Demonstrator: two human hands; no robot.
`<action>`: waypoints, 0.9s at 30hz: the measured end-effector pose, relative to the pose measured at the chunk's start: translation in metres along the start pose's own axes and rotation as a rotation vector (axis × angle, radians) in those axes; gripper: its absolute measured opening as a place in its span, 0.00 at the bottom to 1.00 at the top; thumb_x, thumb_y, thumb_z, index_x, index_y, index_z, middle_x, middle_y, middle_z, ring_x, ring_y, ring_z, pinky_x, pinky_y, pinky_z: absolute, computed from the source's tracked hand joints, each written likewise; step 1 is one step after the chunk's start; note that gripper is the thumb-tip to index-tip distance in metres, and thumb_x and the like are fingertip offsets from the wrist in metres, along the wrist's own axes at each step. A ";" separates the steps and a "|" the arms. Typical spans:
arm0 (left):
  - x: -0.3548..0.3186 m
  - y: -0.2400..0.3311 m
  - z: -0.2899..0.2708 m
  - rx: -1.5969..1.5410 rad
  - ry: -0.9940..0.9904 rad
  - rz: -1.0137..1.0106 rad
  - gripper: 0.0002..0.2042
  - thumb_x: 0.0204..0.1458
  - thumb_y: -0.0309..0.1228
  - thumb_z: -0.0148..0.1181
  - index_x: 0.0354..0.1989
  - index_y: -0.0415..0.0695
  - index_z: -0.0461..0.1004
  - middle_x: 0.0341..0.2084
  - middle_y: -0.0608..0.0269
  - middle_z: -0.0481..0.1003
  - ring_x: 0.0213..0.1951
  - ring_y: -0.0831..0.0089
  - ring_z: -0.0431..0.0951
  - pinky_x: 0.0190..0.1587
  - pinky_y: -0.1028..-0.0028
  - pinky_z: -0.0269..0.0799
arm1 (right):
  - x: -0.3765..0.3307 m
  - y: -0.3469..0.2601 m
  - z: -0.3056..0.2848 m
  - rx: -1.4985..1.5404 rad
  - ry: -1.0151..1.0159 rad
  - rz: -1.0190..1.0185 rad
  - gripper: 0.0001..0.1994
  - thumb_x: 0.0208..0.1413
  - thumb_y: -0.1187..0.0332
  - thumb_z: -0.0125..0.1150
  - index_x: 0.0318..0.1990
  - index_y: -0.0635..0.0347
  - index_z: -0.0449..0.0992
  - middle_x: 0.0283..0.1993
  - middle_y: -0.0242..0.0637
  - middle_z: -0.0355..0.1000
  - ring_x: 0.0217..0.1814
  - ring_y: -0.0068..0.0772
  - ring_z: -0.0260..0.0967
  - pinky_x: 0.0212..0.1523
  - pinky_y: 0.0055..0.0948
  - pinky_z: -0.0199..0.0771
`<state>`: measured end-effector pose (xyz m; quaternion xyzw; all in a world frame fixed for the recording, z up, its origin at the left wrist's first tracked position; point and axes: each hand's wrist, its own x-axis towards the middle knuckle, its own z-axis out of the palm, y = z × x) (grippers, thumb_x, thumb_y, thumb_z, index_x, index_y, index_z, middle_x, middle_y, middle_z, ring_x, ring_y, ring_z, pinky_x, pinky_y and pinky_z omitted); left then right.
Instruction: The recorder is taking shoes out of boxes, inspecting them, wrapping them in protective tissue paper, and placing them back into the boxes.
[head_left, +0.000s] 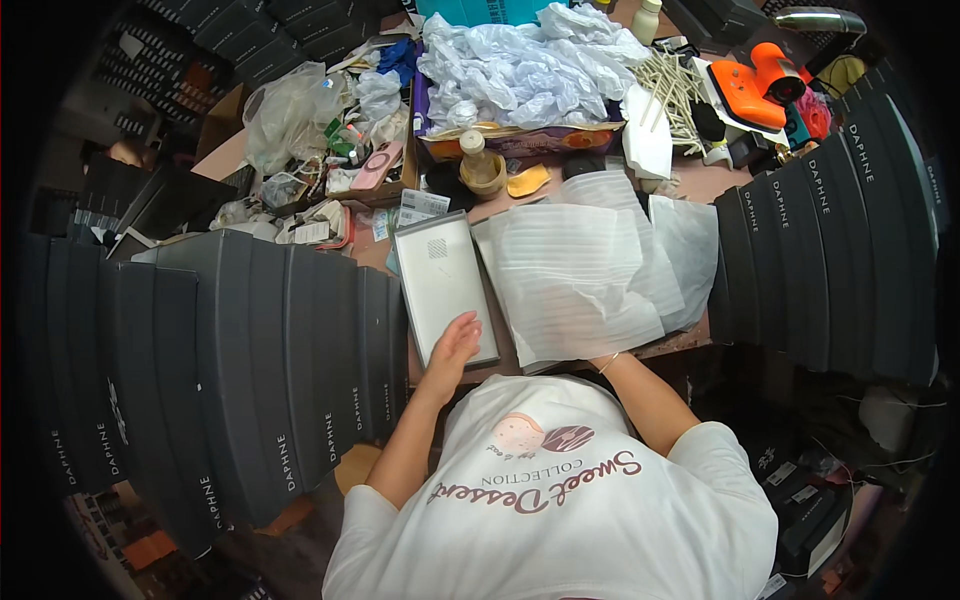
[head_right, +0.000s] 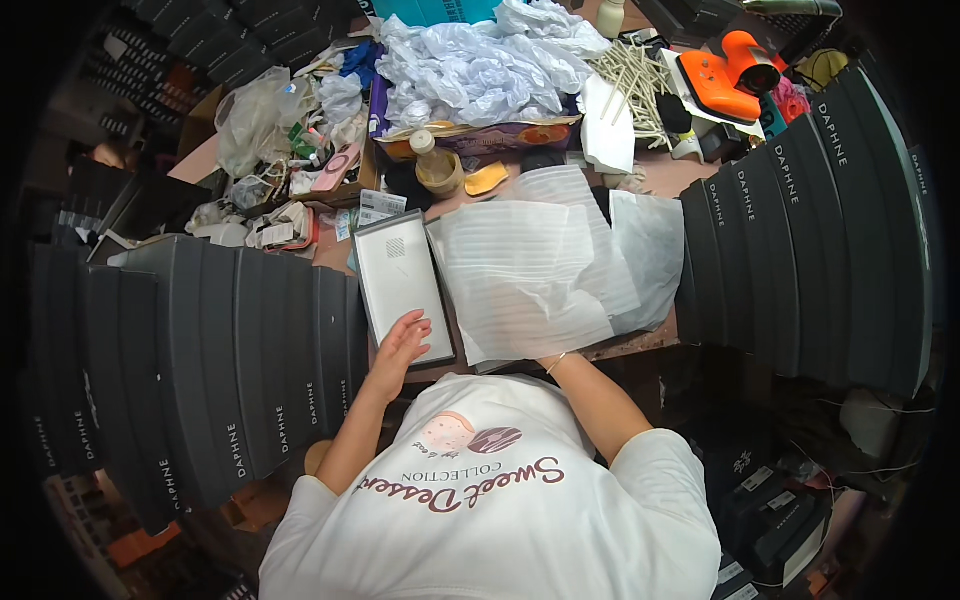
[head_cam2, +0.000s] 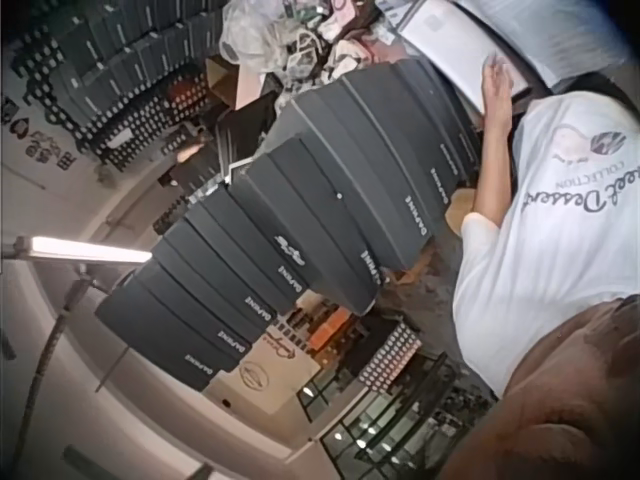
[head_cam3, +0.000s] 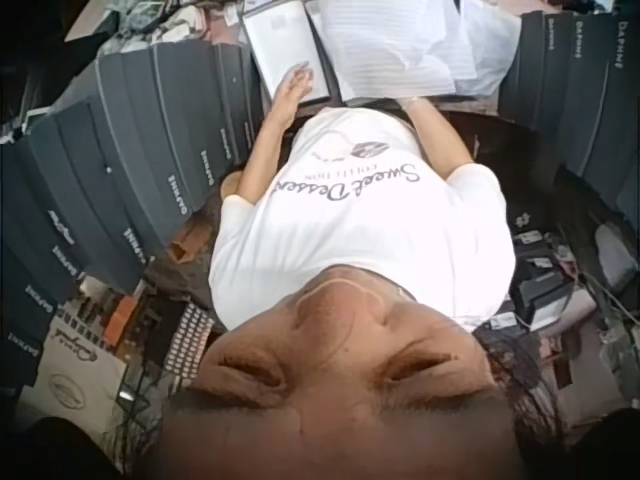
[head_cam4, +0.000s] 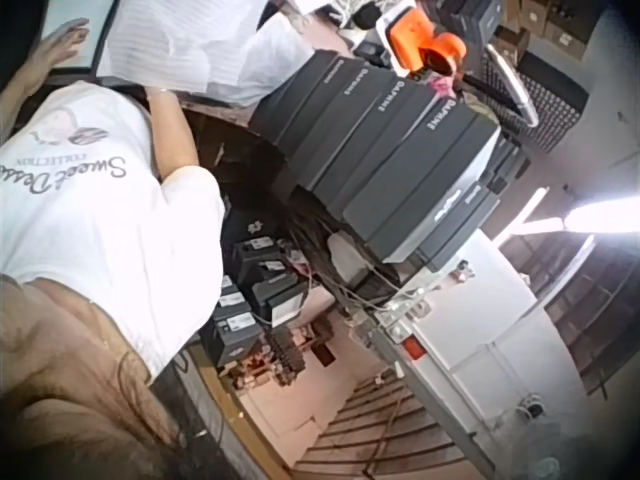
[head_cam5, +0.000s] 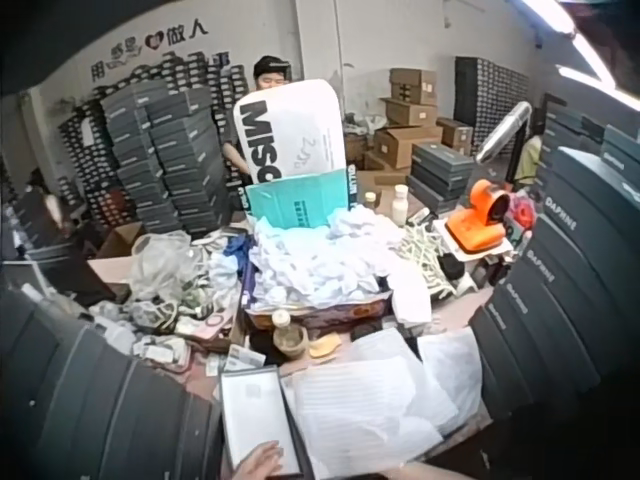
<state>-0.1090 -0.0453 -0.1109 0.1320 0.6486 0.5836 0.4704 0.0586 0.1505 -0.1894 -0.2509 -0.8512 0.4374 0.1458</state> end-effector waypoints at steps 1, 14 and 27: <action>0.002 -0.010 0.005 0.107 -0.027 0.062 0.22 0.55 0.32 0.57 0.56 0.39 0.63 0.47 0.55 0.69 0.49 0.68 0.70 0.49 0.72 0.69 | 0.003 -0.001 0.005 -0.052 -0.083 -0.006 0.16 0.48 0.66 0.53 0.43 0.66 0.72 0.41 0.53 0.72 0.41 0.47 0.73 0.40 0.43 0.72; 0.048 0.019 0.133 1.003 -0.459 0.508 0.15 0.47 0.30 0.59 0.43 0.38 0.71 0.37 0.54 0.73 0.38 0.57 0.73 0.46 0.64 0.68 | 0.004 -0.006 0.043 -0.333 -0.138 -0.169 0.14 0.47 0.66 0.52 0.40 0.65 0.75 0.42 0.54 0.72 0.43 0.47 0.73 0.41 0.43 0.72; -0.016 -0.066 -0.030 -0.824 0.628 -0.146 0.18 0.52 0.25 0.49 0.53 0.42 0.63 0.51 0.59 0.66 0.53 0.65 0.67 0.55 0.63 0.64 | 0.014 -0.018 -0.014 0.068 -0.210 -0.084 0.21 0.47 0.67 0.54 0.49 0.65 0.64 0.46 0.55 0.66 0.41 0.59 0.68 0.41 0.44 0.71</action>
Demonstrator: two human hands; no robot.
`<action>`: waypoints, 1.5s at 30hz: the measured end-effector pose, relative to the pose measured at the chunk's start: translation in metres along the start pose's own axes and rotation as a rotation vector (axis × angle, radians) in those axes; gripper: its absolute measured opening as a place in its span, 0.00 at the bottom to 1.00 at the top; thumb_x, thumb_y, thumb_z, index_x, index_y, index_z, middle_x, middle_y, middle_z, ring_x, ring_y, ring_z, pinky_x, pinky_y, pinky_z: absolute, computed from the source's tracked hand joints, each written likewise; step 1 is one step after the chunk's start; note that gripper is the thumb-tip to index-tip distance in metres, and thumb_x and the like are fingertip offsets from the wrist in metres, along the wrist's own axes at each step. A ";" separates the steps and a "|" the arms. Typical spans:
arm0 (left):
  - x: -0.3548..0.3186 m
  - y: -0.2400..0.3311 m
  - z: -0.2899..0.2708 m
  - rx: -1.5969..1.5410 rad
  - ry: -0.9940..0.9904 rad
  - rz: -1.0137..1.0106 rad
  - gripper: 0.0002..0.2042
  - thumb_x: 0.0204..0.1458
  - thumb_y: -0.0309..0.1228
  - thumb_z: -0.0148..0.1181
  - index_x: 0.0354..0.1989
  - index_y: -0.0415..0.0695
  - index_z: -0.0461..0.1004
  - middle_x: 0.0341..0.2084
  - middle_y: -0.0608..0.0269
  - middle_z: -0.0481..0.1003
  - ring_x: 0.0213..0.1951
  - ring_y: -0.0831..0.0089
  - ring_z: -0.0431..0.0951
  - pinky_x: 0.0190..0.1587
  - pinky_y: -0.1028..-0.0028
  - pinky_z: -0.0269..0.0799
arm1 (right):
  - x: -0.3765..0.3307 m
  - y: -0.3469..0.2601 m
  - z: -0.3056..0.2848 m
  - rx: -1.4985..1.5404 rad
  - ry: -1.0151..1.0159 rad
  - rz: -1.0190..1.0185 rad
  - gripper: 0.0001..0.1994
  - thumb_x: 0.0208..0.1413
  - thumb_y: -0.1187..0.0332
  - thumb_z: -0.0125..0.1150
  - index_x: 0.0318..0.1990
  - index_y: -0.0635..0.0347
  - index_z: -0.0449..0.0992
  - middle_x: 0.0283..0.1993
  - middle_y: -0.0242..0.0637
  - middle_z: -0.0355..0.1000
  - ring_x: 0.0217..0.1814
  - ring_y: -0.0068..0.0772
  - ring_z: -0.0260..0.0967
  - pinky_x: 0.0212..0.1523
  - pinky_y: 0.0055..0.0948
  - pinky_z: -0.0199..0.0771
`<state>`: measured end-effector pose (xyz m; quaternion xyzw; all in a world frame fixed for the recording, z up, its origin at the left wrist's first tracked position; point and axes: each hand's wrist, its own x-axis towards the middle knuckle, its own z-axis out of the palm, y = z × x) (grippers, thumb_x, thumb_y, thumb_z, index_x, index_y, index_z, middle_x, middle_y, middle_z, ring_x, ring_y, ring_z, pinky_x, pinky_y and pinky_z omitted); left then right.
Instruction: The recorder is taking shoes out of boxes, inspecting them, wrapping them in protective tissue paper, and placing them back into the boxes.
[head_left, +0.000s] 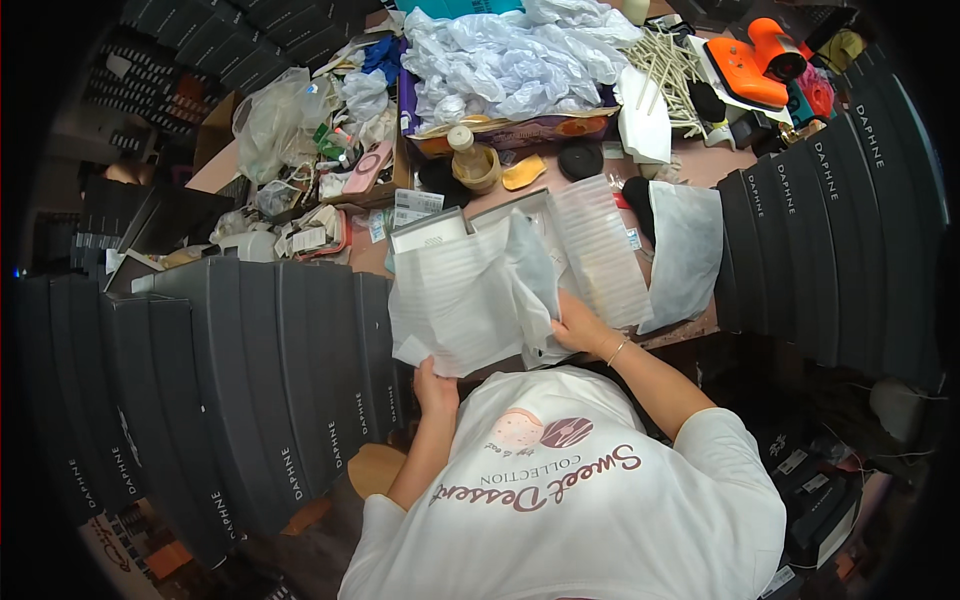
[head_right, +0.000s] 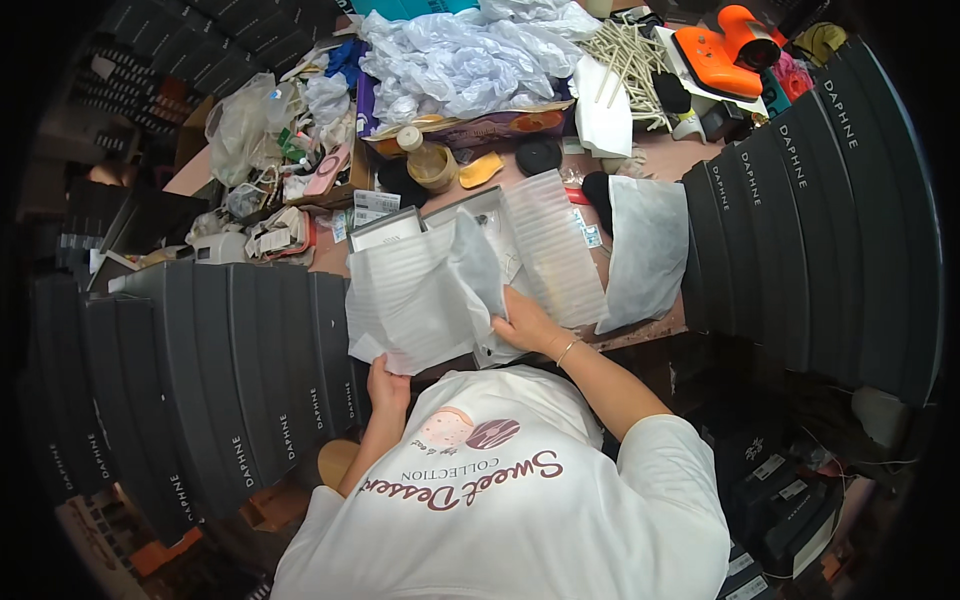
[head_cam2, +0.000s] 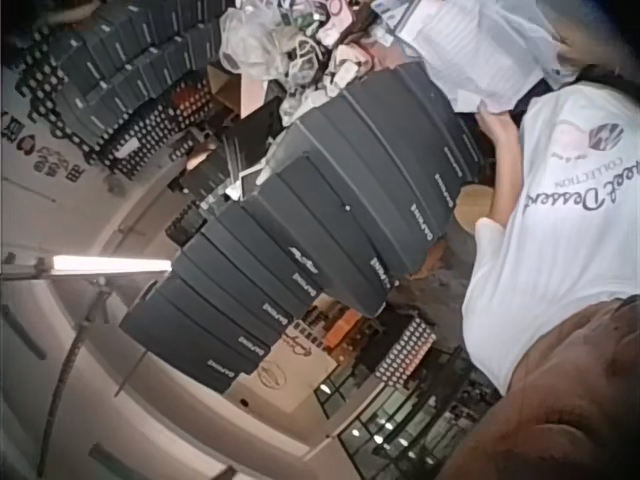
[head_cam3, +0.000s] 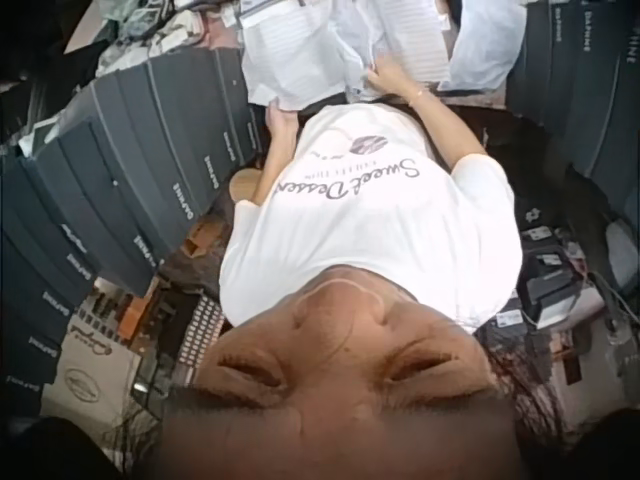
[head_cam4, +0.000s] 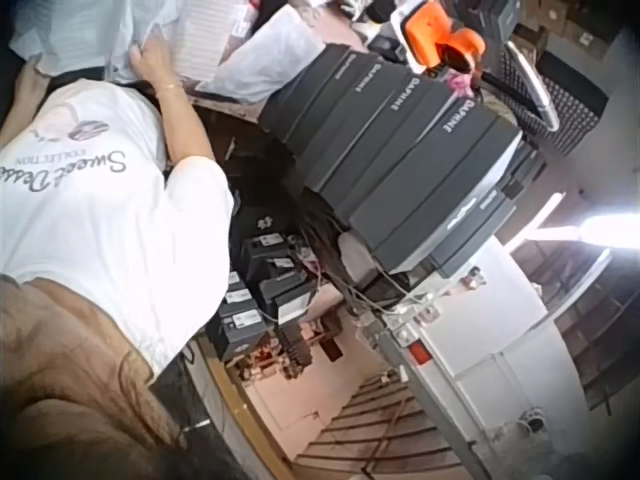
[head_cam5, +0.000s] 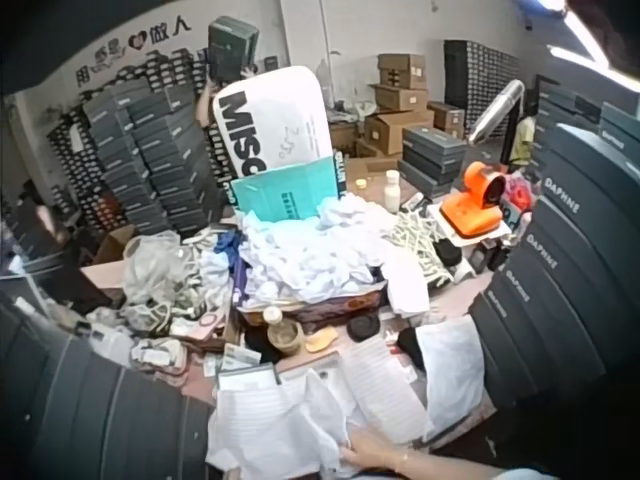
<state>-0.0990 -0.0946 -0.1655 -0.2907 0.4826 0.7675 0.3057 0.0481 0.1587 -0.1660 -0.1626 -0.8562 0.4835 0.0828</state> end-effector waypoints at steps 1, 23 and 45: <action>-0.002 -0.003 0.000 0.040 -0.044 0.055 0.18 0.52 0.25 0.50 0.53 0.42 0.63 0.50 0.59 0.66 0.53 0.65 0.67 0.55 0.62 0.64 | 0.006 0.000 0.011 -0.113 -0.148 0.085 0.21 0.48 0.67 0.54 0.50 0.65 0.64 0.47 0.55 0.66 0.41 0.58 0.68 0.41 0.44 0.70; -0.043 0.012 0.041 0.179 -0.228 -0.145 0.19 0.47 0.19 0.47 0.50 0.37 0.63 0.47 0.55 0.68 0.50 0.59 0.69 0.52 0.58 0.67 | -0.010 -0.043 -0.150 -0.706 0.672 0.112 0.20 0.49 0.73 0.58 0.51 0.66 0.66 0.41 0.49 0.70 0.41 0.52 0.69 0.43 0.41 0.69; -0.076 0.020 0.070 0.587 -0.740 -0.001 0.17 0.53 0.26 0.55 0.50 0.35 0.68 0.46 0.55 0.72 0.49 0.68 0.71 0.52 0.71 0.66 | 0.014 0.010 0.017 -0.399 -0.258 0.244 0.18 0.49 0.65 0.55 0.47 0.65 0.68 0.46 0.53 0.69 0.45 0.51 0.69 0.46 0.43 0.70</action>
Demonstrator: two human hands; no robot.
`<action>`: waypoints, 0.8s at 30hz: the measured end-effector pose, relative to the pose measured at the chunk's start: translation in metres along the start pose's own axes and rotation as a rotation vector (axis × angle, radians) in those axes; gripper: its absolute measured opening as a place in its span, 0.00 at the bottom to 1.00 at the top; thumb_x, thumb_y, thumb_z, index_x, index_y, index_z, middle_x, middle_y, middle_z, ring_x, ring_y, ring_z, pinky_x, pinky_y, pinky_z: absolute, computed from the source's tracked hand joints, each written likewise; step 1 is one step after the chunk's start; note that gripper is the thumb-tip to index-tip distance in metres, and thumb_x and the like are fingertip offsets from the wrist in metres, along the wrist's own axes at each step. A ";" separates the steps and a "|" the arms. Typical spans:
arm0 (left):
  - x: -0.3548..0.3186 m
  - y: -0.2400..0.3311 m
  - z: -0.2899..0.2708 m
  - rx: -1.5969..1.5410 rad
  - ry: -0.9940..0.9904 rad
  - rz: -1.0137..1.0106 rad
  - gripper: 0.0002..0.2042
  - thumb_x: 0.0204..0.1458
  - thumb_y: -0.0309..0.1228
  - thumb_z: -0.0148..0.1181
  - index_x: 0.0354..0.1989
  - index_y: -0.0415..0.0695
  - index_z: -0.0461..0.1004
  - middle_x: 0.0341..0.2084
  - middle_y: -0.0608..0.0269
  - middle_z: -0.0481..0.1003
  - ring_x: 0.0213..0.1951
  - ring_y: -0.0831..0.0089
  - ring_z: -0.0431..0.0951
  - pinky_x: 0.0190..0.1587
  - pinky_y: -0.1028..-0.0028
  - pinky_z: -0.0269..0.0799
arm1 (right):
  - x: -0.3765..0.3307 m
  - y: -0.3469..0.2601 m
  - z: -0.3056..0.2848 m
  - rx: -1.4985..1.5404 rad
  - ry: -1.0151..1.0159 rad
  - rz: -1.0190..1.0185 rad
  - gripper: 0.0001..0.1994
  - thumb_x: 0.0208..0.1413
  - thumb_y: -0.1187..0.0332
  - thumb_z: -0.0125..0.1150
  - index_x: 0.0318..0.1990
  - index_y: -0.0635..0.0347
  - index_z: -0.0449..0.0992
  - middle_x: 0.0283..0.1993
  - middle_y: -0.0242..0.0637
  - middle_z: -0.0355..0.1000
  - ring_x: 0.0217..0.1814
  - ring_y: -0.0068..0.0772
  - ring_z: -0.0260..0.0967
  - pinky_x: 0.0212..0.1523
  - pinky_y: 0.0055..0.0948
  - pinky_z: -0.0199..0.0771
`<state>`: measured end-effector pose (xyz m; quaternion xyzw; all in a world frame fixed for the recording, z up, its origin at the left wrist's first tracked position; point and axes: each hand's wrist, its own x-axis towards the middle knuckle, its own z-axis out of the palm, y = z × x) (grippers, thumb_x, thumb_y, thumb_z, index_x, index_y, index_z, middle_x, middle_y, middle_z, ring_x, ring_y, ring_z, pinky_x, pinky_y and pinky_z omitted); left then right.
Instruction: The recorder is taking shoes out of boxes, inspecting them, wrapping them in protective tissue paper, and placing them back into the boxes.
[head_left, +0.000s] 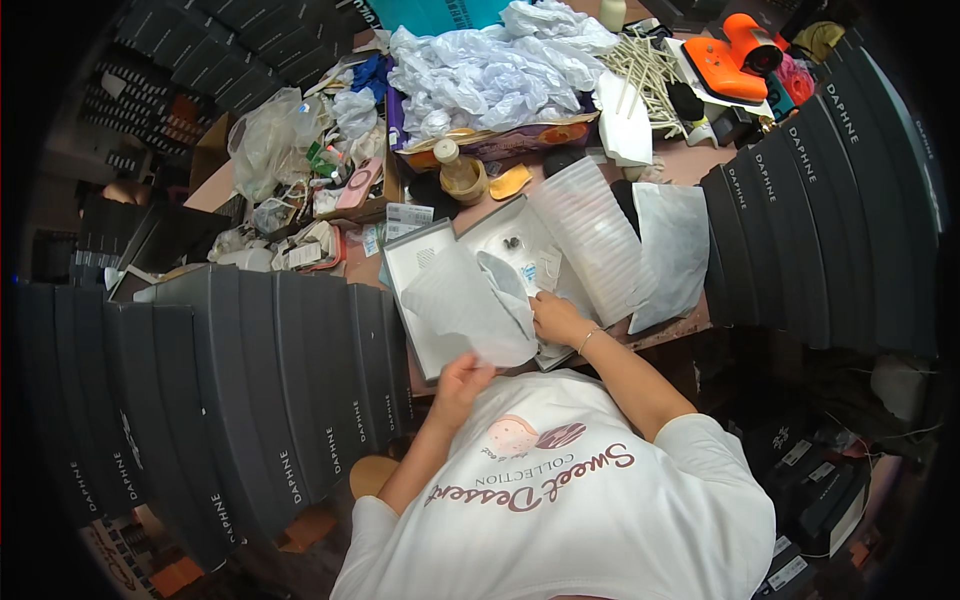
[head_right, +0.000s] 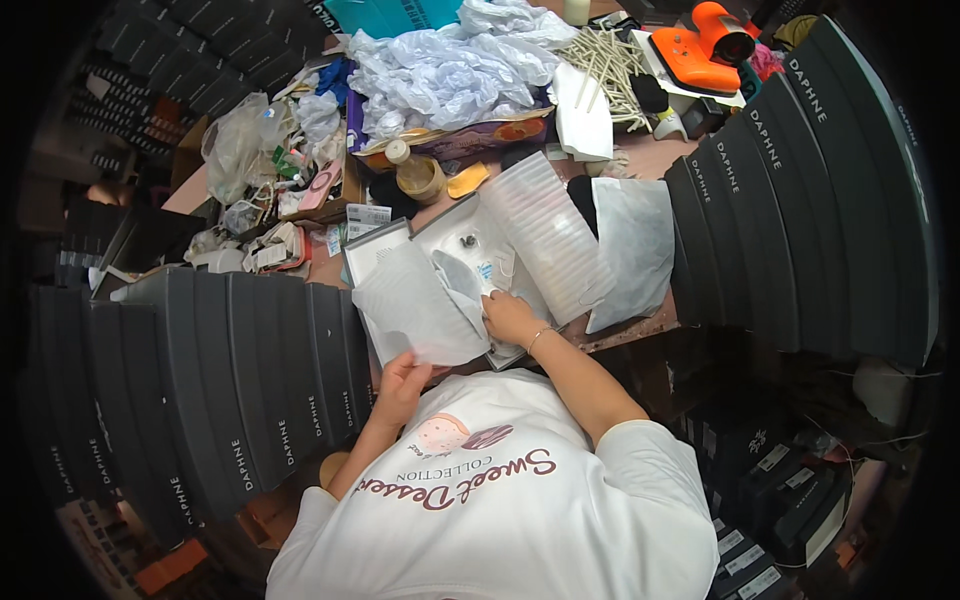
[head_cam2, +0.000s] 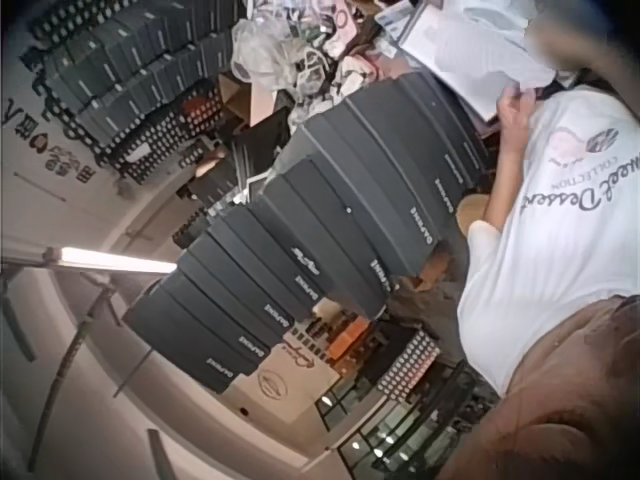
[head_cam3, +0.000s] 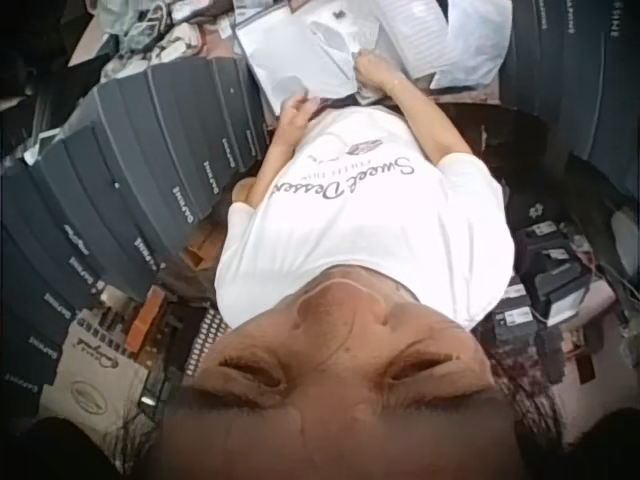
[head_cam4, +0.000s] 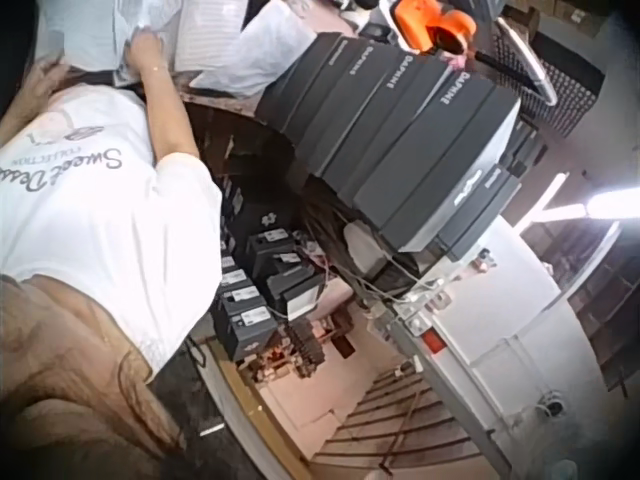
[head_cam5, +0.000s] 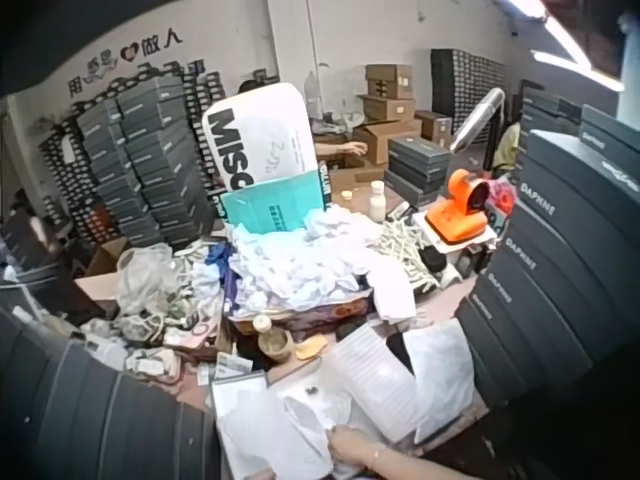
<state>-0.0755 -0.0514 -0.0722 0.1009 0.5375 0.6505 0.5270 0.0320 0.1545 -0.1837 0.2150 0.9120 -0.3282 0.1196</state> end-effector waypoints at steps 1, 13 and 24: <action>0.005 0.014 0.012 0.079 -0.181 0.031 0.17 0.53 0.27 0.55 0.51 0.35 0.68 0.47 0.55 0.71 0.50 0.69 0.71 0.53 0.72 0.65 | -0.002 0.003 -0.001 0.015 0.195 -0.074 0.19 0.49 0.64 0.56 0.47 0.65 0.69 0.44 0.52 0.69 0.44 0.51 0.69 0.46 0.42 0.70; 0.172 -0.061 0.063 2.014 -0.523 0.243 0.22 0.49 0.48 0.54 0.30 0.37 0.78 0.32 0.48 0.77 0.36 0.52 0.77 0.40 0.58 0.70 | -0.097 0.012 -0.106 0.537 0.997 0.052 0.12 0.50 0.80 0.49 0.42 0.67 0.73 0.41 0.43 0.71 0.41 0.34 0.72 0.42 0.26 0.71; 0.138 -0.034 0.053 1.725 -0.417 0.339 0.11 0.44 0.36 0.60 0.26 0.40 0.75 0.29 0.51 0.73 0.37 0.55 0.72 0.40 0.62 0.67 | -0.089 0.197 -0.157 0.071 0.923 0.410 0.27 0.45 0.69 0.62 0.56 0.61 0.65 0.53 0.49 0.66 0.44 0.45 0.71 0.46 0.34 0.71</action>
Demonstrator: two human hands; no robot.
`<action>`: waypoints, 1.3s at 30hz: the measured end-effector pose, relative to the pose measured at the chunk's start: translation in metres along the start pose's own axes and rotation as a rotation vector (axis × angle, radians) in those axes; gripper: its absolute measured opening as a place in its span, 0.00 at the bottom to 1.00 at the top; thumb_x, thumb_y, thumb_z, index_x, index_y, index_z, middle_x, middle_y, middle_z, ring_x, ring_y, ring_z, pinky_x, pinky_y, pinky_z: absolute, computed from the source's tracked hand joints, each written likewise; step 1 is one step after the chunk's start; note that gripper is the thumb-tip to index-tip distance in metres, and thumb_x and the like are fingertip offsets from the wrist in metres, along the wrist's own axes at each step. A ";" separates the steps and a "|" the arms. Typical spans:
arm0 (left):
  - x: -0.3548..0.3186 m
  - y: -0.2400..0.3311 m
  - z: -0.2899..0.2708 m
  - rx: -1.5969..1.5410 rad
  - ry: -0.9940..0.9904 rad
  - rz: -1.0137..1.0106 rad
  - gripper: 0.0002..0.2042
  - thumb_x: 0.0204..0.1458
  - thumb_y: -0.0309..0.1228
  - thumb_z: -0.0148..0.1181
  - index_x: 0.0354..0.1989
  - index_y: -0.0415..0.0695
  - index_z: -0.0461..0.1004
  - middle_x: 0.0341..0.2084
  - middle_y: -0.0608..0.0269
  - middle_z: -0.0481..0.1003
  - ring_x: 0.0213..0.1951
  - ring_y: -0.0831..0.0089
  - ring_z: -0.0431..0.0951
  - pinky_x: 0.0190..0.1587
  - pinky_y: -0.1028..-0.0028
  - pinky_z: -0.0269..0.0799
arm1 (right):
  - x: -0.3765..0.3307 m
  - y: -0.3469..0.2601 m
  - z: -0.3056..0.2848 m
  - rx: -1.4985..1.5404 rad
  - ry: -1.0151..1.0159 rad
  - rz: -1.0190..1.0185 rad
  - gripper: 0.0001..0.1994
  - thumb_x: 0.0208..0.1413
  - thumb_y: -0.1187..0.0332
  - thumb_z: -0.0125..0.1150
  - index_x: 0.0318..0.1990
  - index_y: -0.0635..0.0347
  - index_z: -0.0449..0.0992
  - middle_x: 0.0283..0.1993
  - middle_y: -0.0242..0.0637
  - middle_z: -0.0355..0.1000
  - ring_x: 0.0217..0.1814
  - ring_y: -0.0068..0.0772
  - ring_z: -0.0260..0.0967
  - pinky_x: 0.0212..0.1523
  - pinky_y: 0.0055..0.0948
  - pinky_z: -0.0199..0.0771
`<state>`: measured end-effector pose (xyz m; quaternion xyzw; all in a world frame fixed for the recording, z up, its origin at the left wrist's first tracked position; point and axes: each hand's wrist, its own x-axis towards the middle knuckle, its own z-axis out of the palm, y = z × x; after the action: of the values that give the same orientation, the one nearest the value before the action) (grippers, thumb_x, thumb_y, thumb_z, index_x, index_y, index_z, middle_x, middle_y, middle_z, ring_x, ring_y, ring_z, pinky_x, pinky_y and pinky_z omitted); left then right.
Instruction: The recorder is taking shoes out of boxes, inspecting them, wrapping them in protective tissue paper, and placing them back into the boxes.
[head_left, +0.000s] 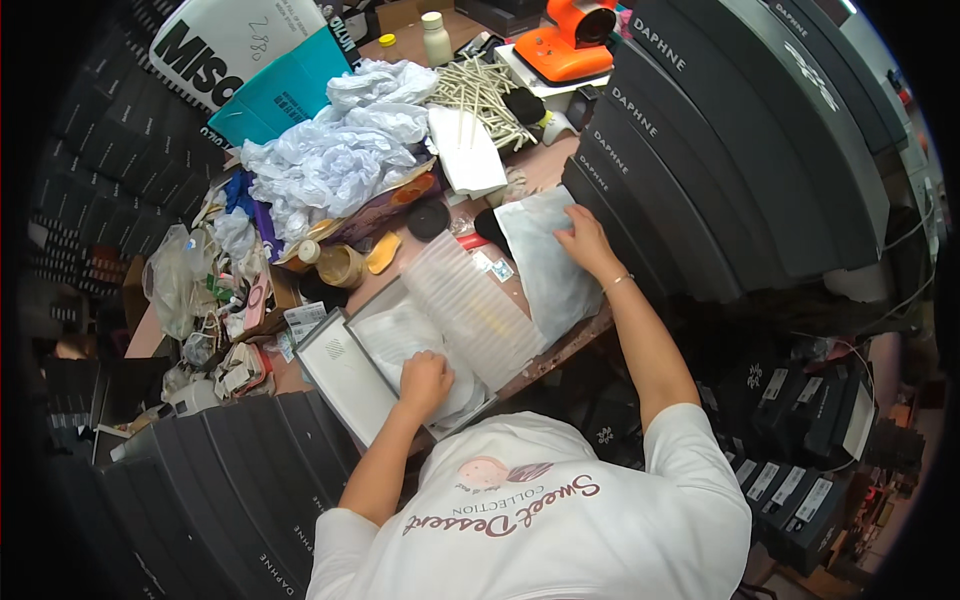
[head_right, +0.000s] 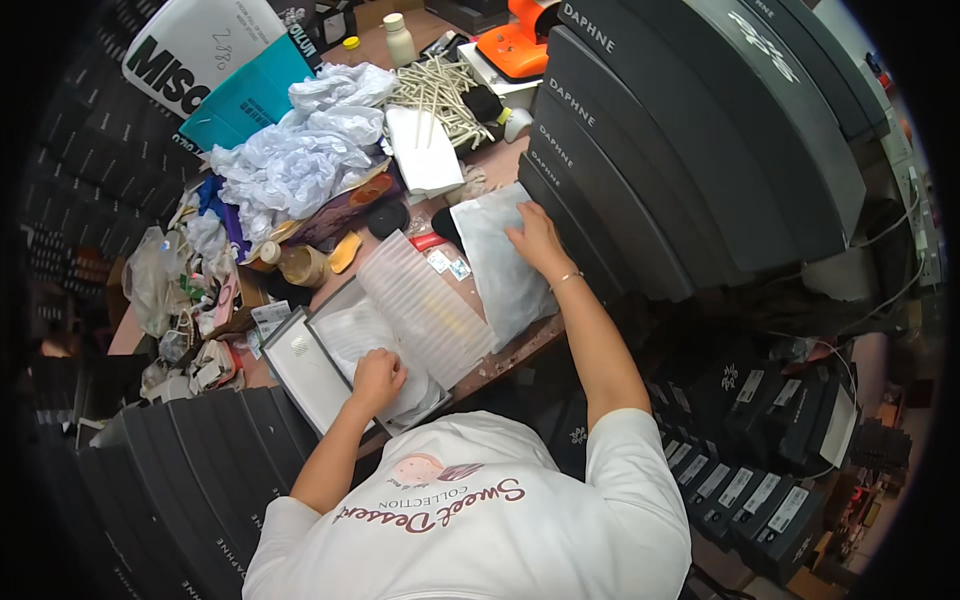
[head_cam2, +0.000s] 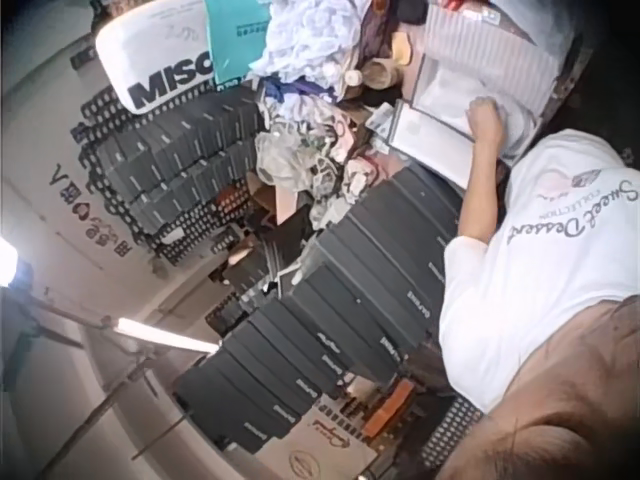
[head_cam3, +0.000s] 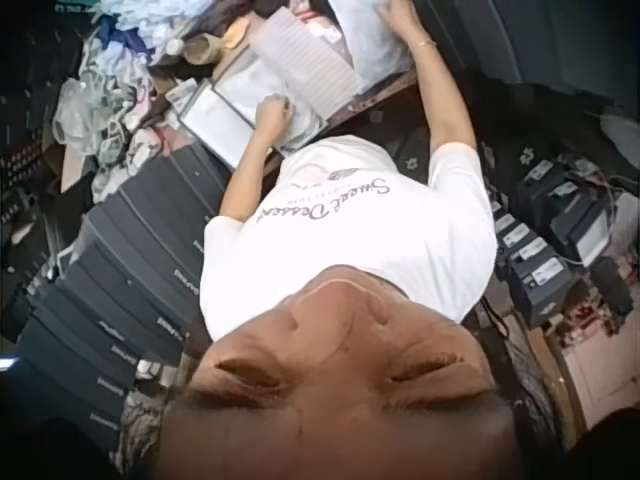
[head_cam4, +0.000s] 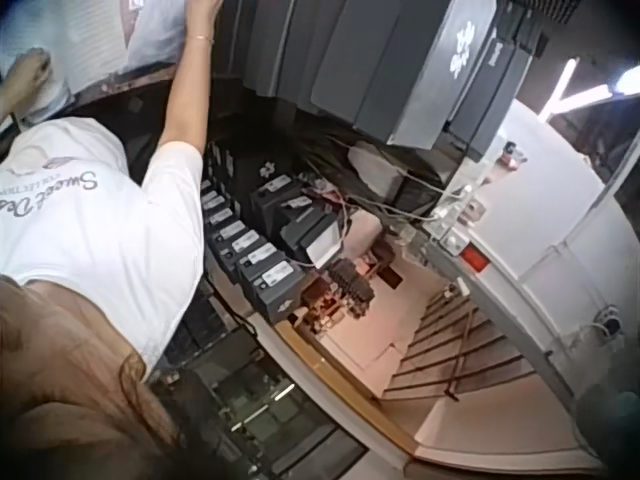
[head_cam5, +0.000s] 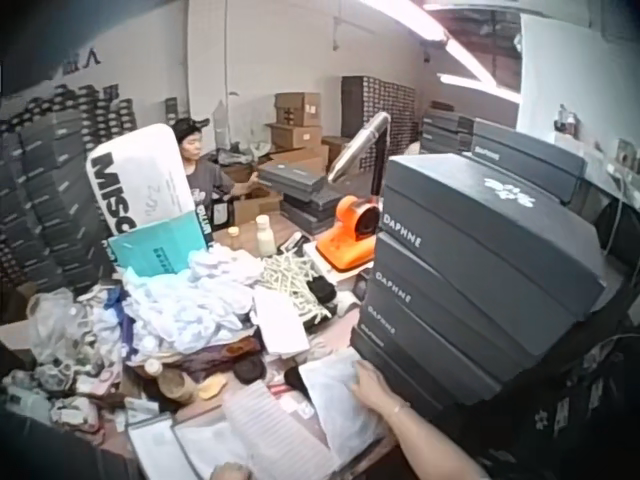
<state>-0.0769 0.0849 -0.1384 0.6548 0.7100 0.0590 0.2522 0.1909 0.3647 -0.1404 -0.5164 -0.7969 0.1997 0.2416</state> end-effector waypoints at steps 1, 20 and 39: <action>-0.007 0.007 -0.012 -0.117 0.067 0.034 0.08 0.46 0.32 0.59 0.25 0.39 0.73 0.30 0.51 0.72 0.35 0.54 0.72 0.40 0.63 0.67 | 0.020 -0.004 0.005 -0.111 -0.001 -0.040 0.29 0.45 0.70 0.63 0.58 0.59 0.63 0.54 0.49 0.64 0.45 0.47 0.71 0.47 0.35 0.71; 0.025 0.134 -0.073 -0.877 0.265 0.371 0.51 0.38 0.32 0.72 0.68 0.43 0.40 0.55 0.51 0.60 0.35 0.73 0.72 0.37 0.75 0.71 | -0.104 -0.168 -0.184 0.544 -0.050 -0.161 0.04 0.55 0.79 0.51 0.35 0.66 0.72 0.40 0.37 0.71 0.35 0.24 0.68 0.36 0.21 0.69; -0.072 0.101 -0.135 -1.117 0.649 0.516 0.30 0.45 0.16 0.60 0.60 0.40 0.61 0.39 0.65 0.69 0.37 0.78 0.71 0.39 0.78 0.69 | -0.090 -0.316 -0.143 0.650 -0.288 -0.745 0.06 0.47 0.81 0.60 0.34 0.66 0.73 0.29 0.39 0.71 0.30 0.33 0.70 0.30 0.25 0.69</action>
<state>-0.0436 0.0626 0.0406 0.5239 0.4345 0.6665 0.3042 0.0774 0.1697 0.1376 -0.0629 -0.8486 0.4066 0.3325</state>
